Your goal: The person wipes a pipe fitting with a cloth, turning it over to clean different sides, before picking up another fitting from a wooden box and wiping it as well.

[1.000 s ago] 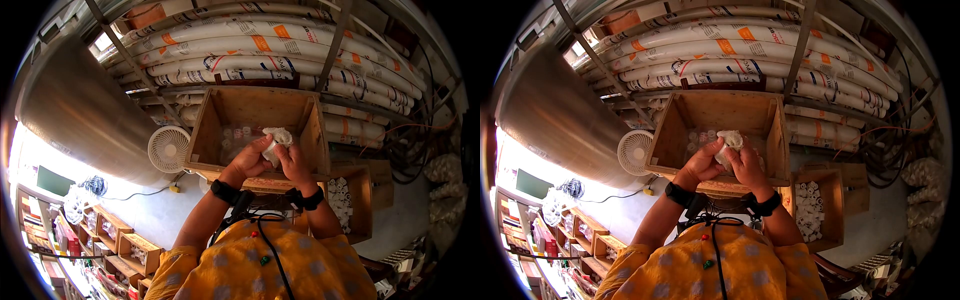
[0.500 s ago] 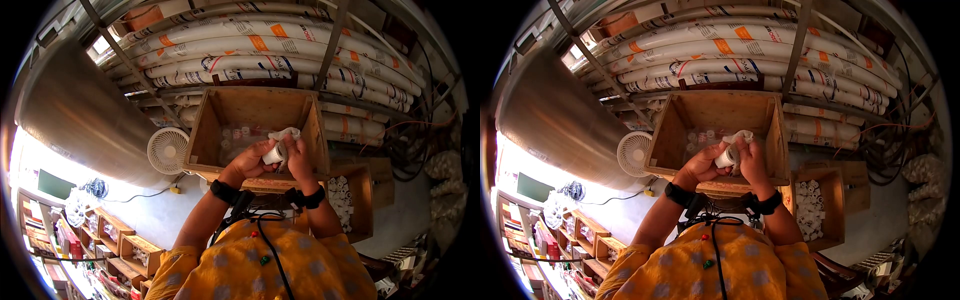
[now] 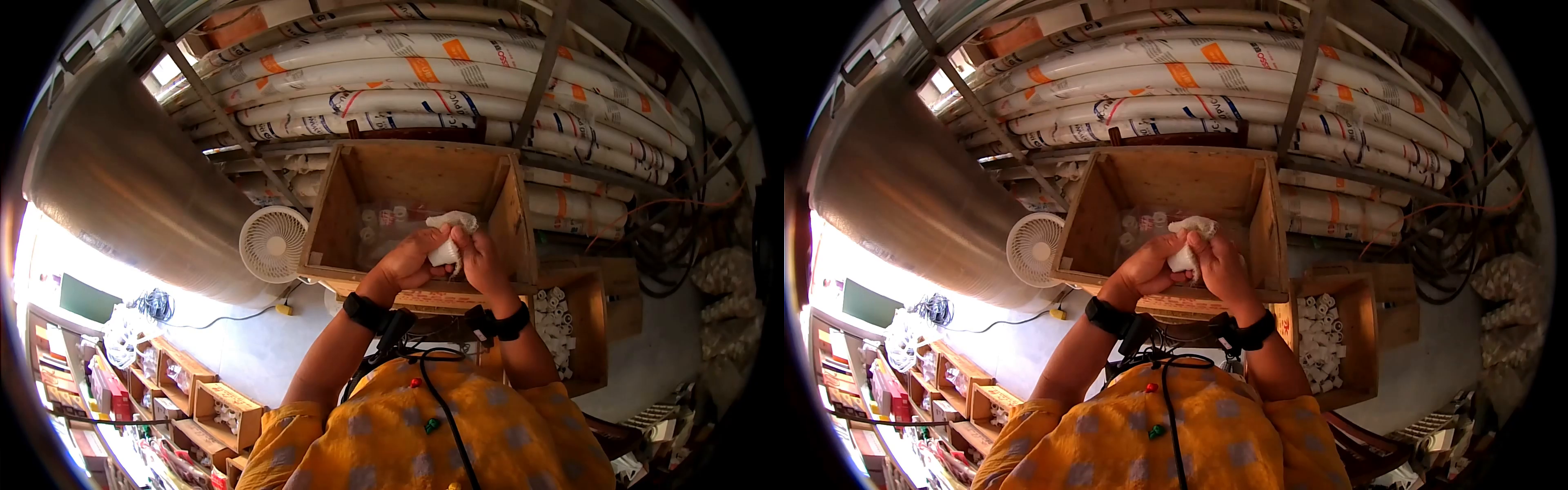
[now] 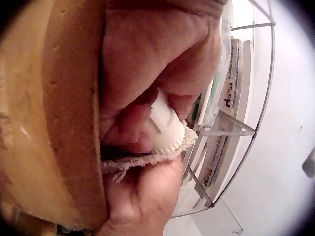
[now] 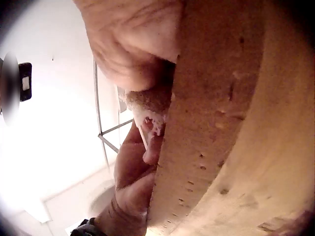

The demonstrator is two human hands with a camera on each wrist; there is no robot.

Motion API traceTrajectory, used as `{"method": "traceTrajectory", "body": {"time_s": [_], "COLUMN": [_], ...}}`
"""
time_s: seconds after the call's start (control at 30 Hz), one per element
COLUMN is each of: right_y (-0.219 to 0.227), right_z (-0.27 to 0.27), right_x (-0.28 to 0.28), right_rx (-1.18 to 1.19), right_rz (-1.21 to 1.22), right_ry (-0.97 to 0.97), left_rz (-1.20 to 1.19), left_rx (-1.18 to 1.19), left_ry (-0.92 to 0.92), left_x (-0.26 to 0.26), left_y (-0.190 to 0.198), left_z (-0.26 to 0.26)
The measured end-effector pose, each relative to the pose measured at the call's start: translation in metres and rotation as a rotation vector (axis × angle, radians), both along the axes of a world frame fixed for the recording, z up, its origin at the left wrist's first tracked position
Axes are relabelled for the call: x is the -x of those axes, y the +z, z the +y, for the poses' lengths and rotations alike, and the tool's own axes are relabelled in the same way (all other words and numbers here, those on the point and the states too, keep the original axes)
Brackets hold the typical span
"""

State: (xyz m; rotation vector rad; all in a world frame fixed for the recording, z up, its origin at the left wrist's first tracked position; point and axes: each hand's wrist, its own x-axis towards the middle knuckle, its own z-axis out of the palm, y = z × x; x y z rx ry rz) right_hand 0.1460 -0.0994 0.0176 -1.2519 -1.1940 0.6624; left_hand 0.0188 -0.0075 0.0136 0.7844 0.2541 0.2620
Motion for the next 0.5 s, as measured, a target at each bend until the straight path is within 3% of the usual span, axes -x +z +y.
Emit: {"method": "traceTrajectory", "body": {"time_s": [0.07, 0.17, 0.37, 0.5], "right_y": [-0.002, 0.008, 0.001, 0.001], "right_z": [0.001, 0.001, 0.004, 0.003], "right_x": [-0.002, 0.003, 0.002, 0.001], "right_rx": [0.099, 0.064, 0.067, 0.003], "right_rz": [0.087, 0.158, 0.101, 0.320], "right_ry": [-0.004, -0.012, -0.120, -0.063], "left_rz": [-0.016, -0.008, 0.029, -0.041], "left_rx": [-0.030, -0.060, -0.118, -0.014], "left_ry": [-0.042, -0.042, -0.036, -0.044], "left_x": [0.002, 0.002, -0.001, 0.001], "left_y": [-0.007, 0.000, 0.014, 0.016], "left_z": [0.004, 0.000, -0.007, -0.006]}}
